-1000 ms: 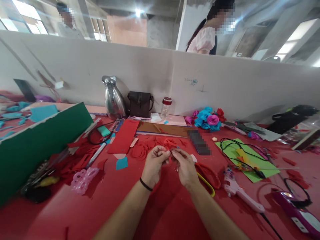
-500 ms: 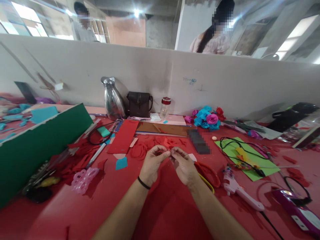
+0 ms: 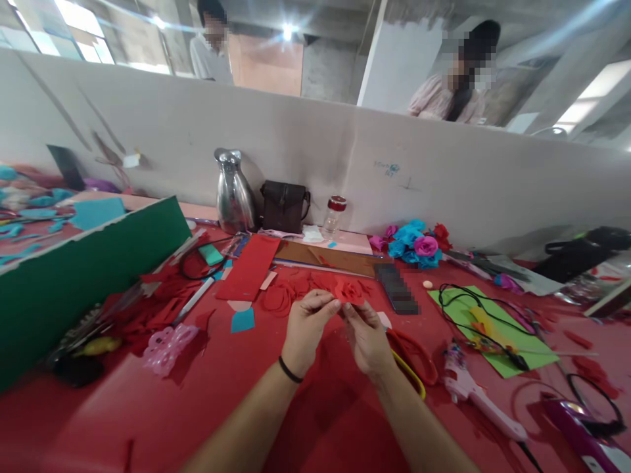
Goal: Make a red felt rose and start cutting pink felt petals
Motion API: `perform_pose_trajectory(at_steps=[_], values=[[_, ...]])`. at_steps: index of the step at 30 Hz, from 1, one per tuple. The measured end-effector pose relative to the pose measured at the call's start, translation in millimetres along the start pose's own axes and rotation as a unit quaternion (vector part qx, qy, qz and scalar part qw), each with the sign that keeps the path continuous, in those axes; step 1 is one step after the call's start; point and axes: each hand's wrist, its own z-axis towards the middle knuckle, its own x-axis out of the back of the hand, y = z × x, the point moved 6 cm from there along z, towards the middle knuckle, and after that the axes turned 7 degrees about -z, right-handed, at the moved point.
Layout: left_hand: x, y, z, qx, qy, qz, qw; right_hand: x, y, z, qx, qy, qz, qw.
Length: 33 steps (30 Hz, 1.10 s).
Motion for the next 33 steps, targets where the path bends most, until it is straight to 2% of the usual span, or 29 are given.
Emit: perform_pose_trajectory(at_steps=[7, 13, 24, 33], values=[[-1.2, 0, -2, -0.010, -0.004, 0.020, 1.000, 0, 0, 1, 0.019, -0.029, -0.051, 0.998], [-1.7, 0, -3, -0.025, -0.002, 0.014, 1.000, 8, 4, 1, 0.026, 0.004, -0.081, 0.996], [-3.5, 0, -5, -0.060, -0.036, 0.061, 0.996, 1, -9, 0, 0.052, -0.032, -0.094, 0.994], [-8.4, -1, -5, -0.055, -0.051, 0.044, 0.996, 6, -9, -4, 0.084, -0.005, -0.168, 0.982]])
